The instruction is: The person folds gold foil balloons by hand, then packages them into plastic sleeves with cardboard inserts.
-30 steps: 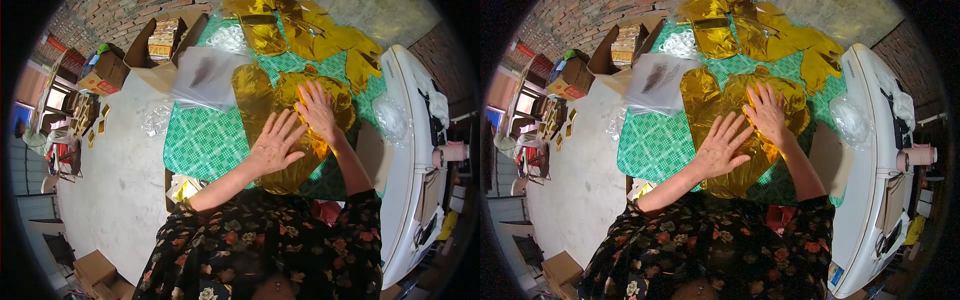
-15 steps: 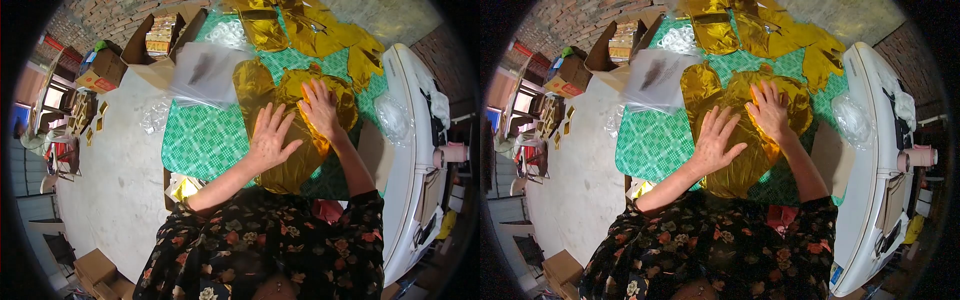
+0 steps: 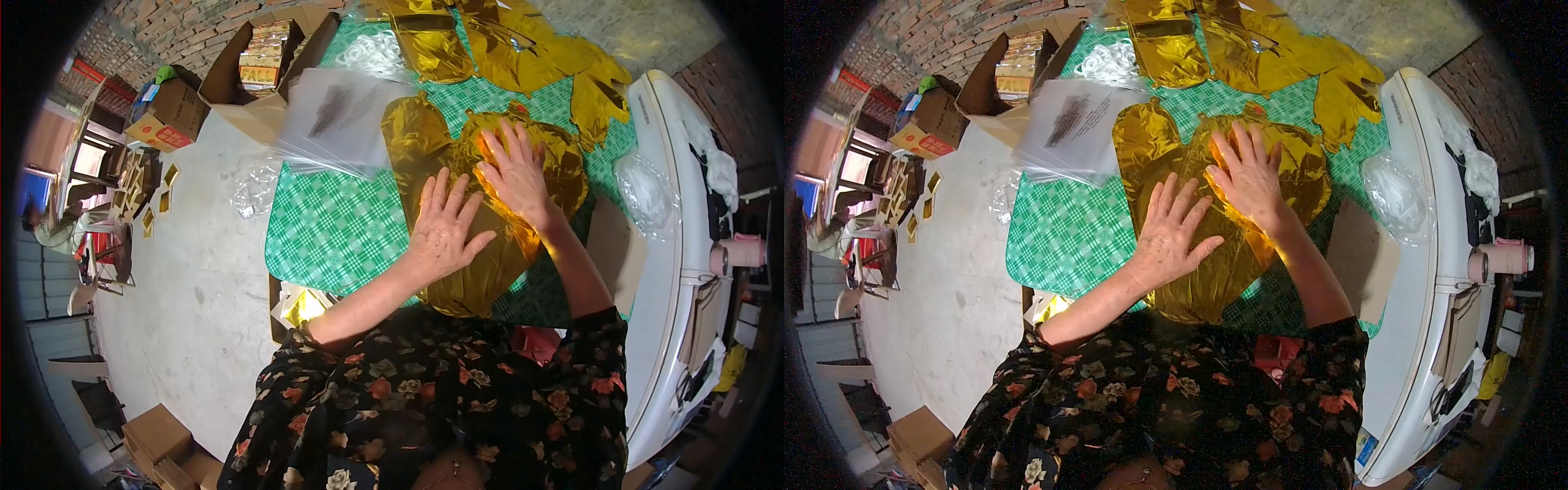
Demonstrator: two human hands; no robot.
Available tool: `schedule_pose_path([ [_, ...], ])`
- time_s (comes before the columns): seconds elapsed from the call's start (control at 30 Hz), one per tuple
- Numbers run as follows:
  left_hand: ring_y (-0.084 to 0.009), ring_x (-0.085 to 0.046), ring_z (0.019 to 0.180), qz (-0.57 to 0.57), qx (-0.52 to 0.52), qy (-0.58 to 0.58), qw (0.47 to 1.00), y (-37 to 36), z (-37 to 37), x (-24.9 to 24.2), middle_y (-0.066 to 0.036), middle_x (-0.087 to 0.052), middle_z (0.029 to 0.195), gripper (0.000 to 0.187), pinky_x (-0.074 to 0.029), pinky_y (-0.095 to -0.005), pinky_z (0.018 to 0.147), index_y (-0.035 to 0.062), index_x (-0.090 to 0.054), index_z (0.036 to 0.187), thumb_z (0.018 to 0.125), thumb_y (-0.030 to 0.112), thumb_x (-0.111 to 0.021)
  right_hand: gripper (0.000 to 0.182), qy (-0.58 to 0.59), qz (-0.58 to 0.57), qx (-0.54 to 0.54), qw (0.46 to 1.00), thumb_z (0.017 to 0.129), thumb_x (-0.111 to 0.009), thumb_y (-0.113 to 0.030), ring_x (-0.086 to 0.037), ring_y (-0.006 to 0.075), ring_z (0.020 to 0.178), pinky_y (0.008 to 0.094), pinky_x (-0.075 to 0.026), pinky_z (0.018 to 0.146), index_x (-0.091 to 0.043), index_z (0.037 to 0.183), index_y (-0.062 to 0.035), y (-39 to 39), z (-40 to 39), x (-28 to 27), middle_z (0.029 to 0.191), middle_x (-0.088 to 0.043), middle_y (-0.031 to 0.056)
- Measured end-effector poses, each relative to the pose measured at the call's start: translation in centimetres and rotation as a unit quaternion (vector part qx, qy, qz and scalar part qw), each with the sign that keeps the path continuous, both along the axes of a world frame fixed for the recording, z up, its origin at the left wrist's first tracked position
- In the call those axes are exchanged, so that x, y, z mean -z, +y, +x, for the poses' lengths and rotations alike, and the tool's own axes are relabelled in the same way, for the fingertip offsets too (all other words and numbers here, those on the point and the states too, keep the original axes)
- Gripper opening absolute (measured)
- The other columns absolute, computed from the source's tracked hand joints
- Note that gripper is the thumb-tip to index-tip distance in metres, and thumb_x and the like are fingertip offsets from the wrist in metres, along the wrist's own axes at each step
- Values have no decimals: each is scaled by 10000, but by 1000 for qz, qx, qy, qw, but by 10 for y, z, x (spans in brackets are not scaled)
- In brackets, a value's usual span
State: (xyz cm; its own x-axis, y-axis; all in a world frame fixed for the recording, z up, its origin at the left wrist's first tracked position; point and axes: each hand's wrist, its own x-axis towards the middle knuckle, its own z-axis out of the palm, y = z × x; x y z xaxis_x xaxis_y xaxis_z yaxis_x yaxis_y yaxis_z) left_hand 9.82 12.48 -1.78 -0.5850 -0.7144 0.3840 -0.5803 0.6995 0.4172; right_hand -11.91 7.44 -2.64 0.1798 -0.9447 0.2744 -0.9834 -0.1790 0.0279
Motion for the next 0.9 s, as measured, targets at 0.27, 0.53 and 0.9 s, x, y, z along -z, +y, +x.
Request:
schedule_pose_path([
  [0.27, -502, -309, 1451, -5, 3, -6, 1000, 0, 0, 1, -245, -446, 1503, 652, -230, -629, 1202, 33, -579, 1390, 949, 511, -637, 607, -15, 38, 6, 999, 1044, -476, -507, -229, 388, 1503, 739, -137, 1153, -375, 1560, -204, 4, -3, 4, 1613, -306, 127],
  [0.53, -504, -317, 1444, -9, 3, 3, 1000, 0, 0, 1, -251, -458, 1487, 648, -235, -624, 1201, 24, -575, 1384, 947, 497, -644, 607, -8, 22, 6, 1000, 1041, -487, -502, -241, 379, 1496, 734, -154, 1145, -382, 1556, -198, 3, -4, 9, 1599, -325, 127],
  [0.9, -487, -378, 1395, -30, -8, 31, 999, -1, -2, 6, -219, -502, 1453, 522, -278, -602, 1177, 27, -598, 1338, 962, 388, -637, 586, 73, -161, -71, 982, 969, -646, -439, -350, 293, 1435, 603, -289, 1082, -516, 1481, -184, 18, -3, 10, 1511, -423, 116],
])
